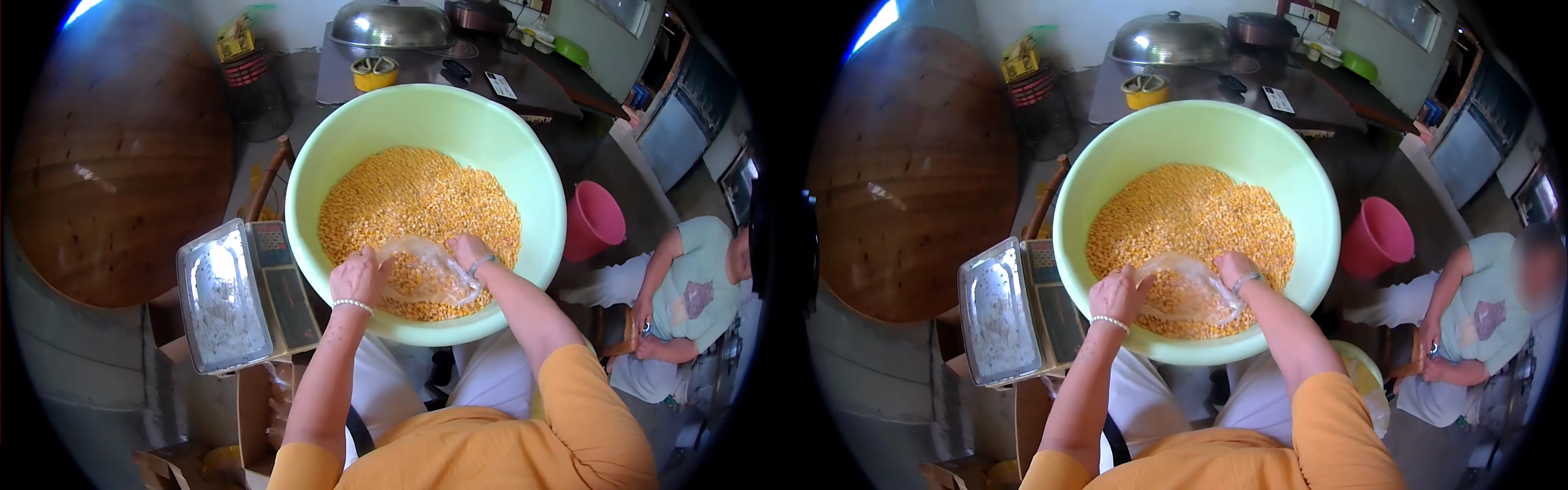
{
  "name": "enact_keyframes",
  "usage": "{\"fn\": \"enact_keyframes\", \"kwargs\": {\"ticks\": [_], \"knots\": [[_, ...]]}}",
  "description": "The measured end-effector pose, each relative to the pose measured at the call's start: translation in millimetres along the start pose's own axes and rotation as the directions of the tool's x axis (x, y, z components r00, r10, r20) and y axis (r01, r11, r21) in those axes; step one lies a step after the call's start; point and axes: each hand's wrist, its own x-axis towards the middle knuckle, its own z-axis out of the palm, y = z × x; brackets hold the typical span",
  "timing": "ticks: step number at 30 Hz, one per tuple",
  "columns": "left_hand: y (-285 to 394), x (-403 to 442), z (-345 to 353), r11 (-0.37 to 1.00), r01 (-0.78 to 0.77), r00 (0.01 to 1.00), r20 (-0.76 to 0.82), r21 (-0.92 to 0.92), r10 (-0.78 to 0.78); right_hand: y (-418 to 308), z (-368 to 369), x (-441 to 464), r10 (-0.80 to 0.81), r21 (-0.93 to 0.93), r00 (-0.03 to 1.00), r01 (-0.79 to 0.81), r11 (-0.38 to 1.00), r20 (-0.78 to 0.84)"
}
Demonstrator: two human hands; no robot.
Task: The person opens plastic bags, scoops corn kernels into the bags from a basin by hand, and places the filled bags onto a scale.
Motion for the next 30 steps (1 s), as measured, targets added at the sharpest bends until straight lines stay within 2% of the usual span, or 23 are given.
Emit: {"fn": "enact_keyframes", "kwargs": {"ticks": [2, 5, 8, 9, 11, 13, 16, 17, 20, 21, 24, 27, 28, 30], "knots": [[3.2, -0.9, -7.7, 1.000, 0.015, 1.000, 0.024, -0.020, -0.014, 0.4, -3.2, 6.2, -0.017, 0.026, 0.998, 0.019, 0.999, -0.065], [5.8, -1.0, -13.9, 0.997, 0.043, 0.998, 0.038, -0.062, -0.041, 0.3, -19.5, 6.6, 0.006, 0.401, 0.978, 0.080, 0.913, -0.209], [2.6, -1.3, -8.8, 0.996, 0.028, 1.000, -0.002, -0.081, -0.028, -27.5, -57.4, -11.2, -0.042, 0.611, 0.998, 0.058, 0.790, -0.040], [2.5, -1.4, -6.7, 0.997, 0.011, 1.000, -0.025, -0.082, -0.013, -41.1, -63.0, -19.0, -0.082, 0.753, 0.995, 0.016, 0.658, 0.051], [2.7, -2.7, -5.5, 0.996, 0.003, 0.999, -0.034, -0.094, -0.006, -70.5, -60.5, -34.0, -0.255, 0.601, 0.965, 0.172, 0.781, 0.055], [1.8, -1.9, -6.4, 0.995, 0.002, 0.999, -0.034, -0.097, -0.005, -108.1, -57.0, -59.1, -0.199, 0.576, 0.934, -0.009, 0.817, 0.297], [-3.0, 0.3, -2.9, 0.995, -0.016, 1.000, -0.027, -0.098, 0.013, -113.4, -18.1, -46.2, -0.307, 0.257, 0.925, 0.247, 0.934, 0.224], [-5.4, 0.1, -0.5, 0.993, -0.043, 0.999, -0.036, -0.106, 0.039, -117.2, -13.0, -45.2, -0.366, 0.387, 0.929, 0.314, 0.867, 0.064], [-10.7, -1.4, 6.9, 0.995, -0.077, 0.997, -0.025, -0.069, 0.075, -122.6, -22.5, -31.6, -0.087, 0.298, 0.959, 0.003, 0.955, 0.270], [-10.6, 0.7, 7.0, 0.995, -0.082, 0.996, -0.020, -0.049, 0.081, -116.2, -18.8, -27.2, -0.144, 0.254, 0.969, 0.090, 0.963, 0.199], [-7.6, -0.1, 1.3, 0.998, -0.057, 0.998, 0.027, -0.030, 0.057, -98.6, -24.1, -21.5, -0.306, 0.180, 0.929, 0.272, 0.945, 0.206], [-6.2, -1.0, -0.8, 0.997, -0.041, 0.998, 0.035, -0.063, 0.044, -95.4, -40.6, -32.5, -0.358, 0.274, 0.896, 0.287, 0.918, 0.261], [-6.8, -0.8, 0.7, 0.997, -0.043, 0.999, 0.026, -0.064, 0.045, -90.9, -40.1, -33.1, -0.538, 0.220, 0.827, 0.501, 0.837, 0.162], [-8.5, 0.1, 6.2, 0.997, -0.048, 0.999, 0.009, -0.061, 0.049, -82.3, -37.7, -39.0, -0.831, 0.051, 0.556, 0.830, 0.556, 0.001]]}}
